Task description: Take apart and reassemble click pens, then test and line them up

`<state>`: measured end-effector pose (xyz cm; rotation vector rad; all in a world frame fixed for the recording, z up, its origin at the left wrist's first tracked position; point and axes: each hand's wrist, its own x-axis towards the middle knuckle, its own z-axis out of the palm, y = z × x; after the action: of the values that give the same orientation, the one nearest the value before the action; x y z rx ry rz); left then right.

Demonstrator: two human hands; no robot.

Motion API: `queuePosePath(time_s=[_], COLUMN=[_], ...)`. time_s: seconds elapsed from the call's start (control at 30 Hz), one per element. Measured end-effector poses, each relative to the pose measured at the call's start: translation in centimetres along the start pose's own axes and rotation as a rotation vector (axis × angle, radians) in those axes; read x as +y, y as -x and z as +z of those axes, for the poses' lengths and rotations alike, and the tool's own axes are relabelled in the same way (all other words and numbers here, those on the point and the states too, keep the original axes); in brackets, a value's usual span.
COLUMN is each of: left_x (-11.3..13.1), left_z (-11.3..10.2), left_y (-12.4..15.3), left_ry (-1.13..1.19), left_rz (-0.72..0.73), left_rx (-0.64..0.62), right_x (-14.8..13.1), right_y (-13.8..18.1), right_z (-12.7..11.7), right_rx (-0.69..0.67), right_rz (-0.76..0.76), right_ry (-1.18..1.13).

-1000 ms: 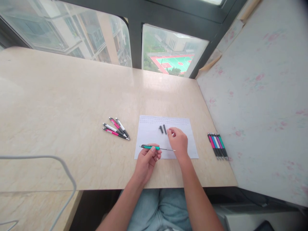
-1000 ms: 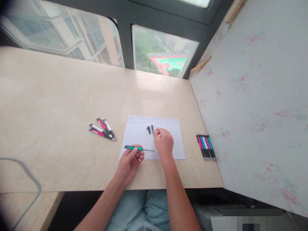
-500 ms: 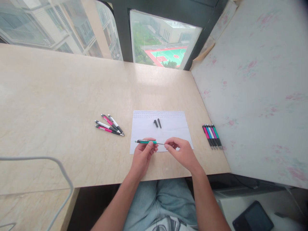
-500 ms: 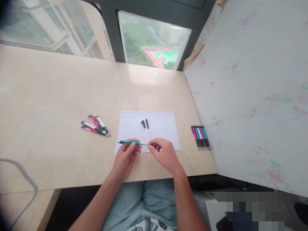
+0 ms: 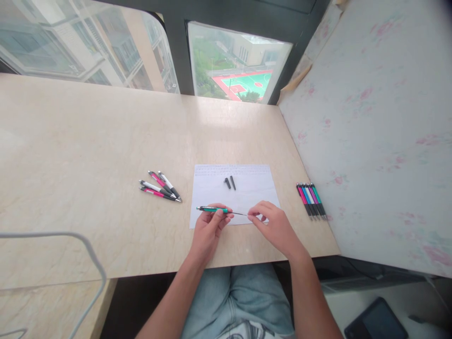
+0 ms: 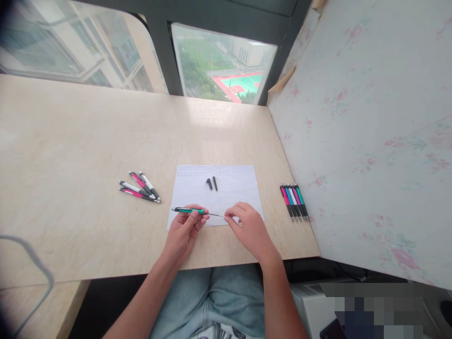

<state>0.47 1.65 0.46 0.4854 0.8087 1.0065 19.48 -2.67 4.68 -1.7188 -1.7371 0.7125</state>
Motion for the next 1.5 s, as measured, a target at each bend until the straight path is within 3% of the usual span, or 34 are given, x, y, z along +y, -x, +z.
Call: queuePosePath(time_s=[0.13, 0.3, 0.47, 0.57, 0.67, 0.77, 0.9, 1.0, 1.3, 1.5], left_x=[0.1, 0.2, 0.2, 0.1, 0.1, 0.1, 0.1, 0.1, 0.2, 0.2], left_z=[-0.1, 0.0, -0.1, -0.2, -0.3, -0.1, 0.1, 0.2, 0.2, 0.1], left_y=[-0.1, 0.0, 0.0, 0.0, 0.0, 0.0, 0.1, 0.2, 0.1, 0.1], left_ry=[0.043, 0.051, 0.041, 0.030, 0.021, 0.009, -0.031, -0.085, -0.006, -0.006], left_rz=[0.004, -0.010, -0.018, -0.019, -0.027, -0.032, -0.031, -0.026, 0.003, 0.002], left_rx=[0.043, 0.037, 0.003, 0.003, -0.002, -0.011, -0.019, -0.035, 0.029, 0.022], right_x=[1.5, 2.7, 2.4, 1.9, 1.1, 0.1, -1.0, -1.0, 2.2, 3.7], right_y=[-0.3, -3.4, -7.7, -8.4, -7.0, -4.5, -1.6, -0.7, 1.9, 1.9], right_z=[-0.2, 2.0, 4.4, 4.5, 3.6, 2.3, 0.9, 0.2, -1.6, -0.3], right_rx=[0.077, 0.208, 0.289, 0.287, 0.269, 0.138, -0.077, -0.149, -0.141, 0.106], right_rz=[0.128, 0.229, 0.218, 0.195, 0.166, 0.170, 0.065, 0.007, 0.098, 0.254], right_ry=[0.002, 0.025, 0.035, 0.027, -0.089, -0.244, -0.160, -0.049, -0.029, -0.023])
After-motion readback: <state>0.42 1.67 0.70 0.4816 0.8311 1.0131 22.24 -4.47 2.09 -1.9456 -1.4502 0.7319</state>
